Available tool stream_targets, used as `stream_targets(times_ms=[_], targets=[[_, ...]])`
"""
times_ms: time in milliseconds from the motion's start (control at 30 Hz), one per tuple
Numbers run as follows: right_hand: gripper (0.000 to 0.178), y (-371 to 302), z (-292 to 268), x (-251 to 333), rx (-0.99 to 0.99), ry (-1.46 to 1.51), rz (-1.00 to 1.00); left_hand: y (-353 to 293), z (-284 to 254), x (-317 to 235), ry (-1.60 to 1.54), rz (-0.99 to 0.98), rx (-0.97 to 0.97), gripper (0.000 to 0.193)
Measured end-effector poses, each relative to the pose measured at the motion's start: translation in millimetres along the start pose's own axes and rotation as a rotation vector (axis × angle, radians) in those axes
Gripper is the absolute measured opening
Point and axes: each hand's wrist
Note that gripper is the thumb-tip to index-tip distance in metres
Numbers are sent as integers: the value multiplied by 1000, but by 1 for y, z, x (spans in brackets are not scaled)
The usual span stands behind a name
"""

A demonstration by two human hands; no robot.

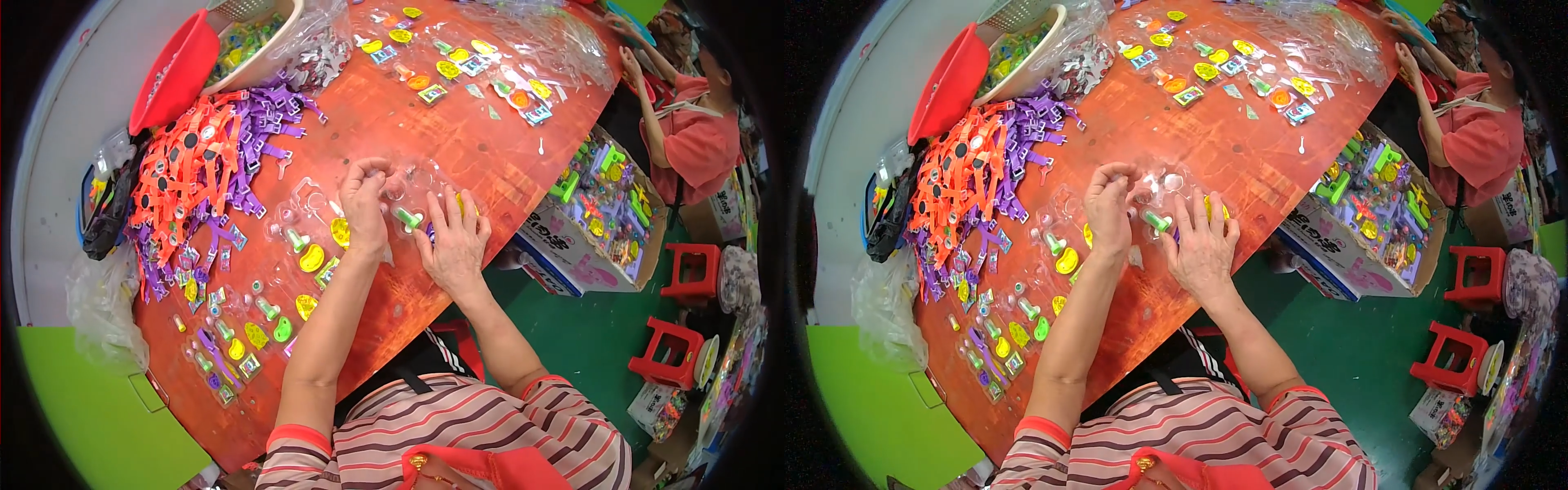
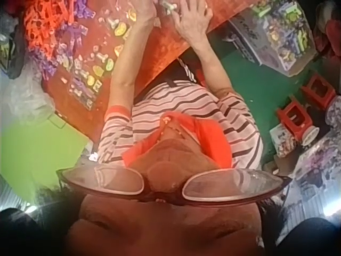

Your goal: Assembling plastic toy parts on a workspace and packing them into a cardboard box.

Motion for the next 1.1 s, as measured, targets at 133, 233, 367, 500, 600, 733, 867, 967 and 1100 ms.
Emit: stream_targets(times_ms=[133, 233, 367, 500, 600, 733, 867, 967, 1100], targets=[[60, -1, -2, 0, -4, 29, 5, -3, 7, 6, 113, 48, 8, 18], [60, 0, -2, -1, -12, 38, 4, -4, 9, 6, 207, 69, 7, 21], [60, -1, -2, -2, -15, 48, 7, -13, 17, -6, 135, 37, -15, 24], [60, 1, 0, -1, -14, 37, -3, -10, 1, -12, -162, 86, -37, 30], [60, 2, 1, 0, -7, 43, 6, -18, -14, -22, -49, 178, -50, 30], [57, 10, 1, 1, -34, 49, 6, -30, -30, -28, 0, 183, -82, 26], [48, 26, -3, -3, -81, 28, -63, -48, -39, -32, 311, 157, -88, 26], [38, 41, 3, -11, -82, 25, -123, -60, -41, -23, 843, 364, 134, 34], [26, 58, 9, -13, -32, 5, -188, -72, -33, -3, 1235, 683, 178, 34]])
Point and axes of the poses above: each hand's wrist, its own y-axis towards the middle knuckle, its own z-axis out of the palm, x = y × z, and after that the axes turned 14 degrees about -z, right-handed
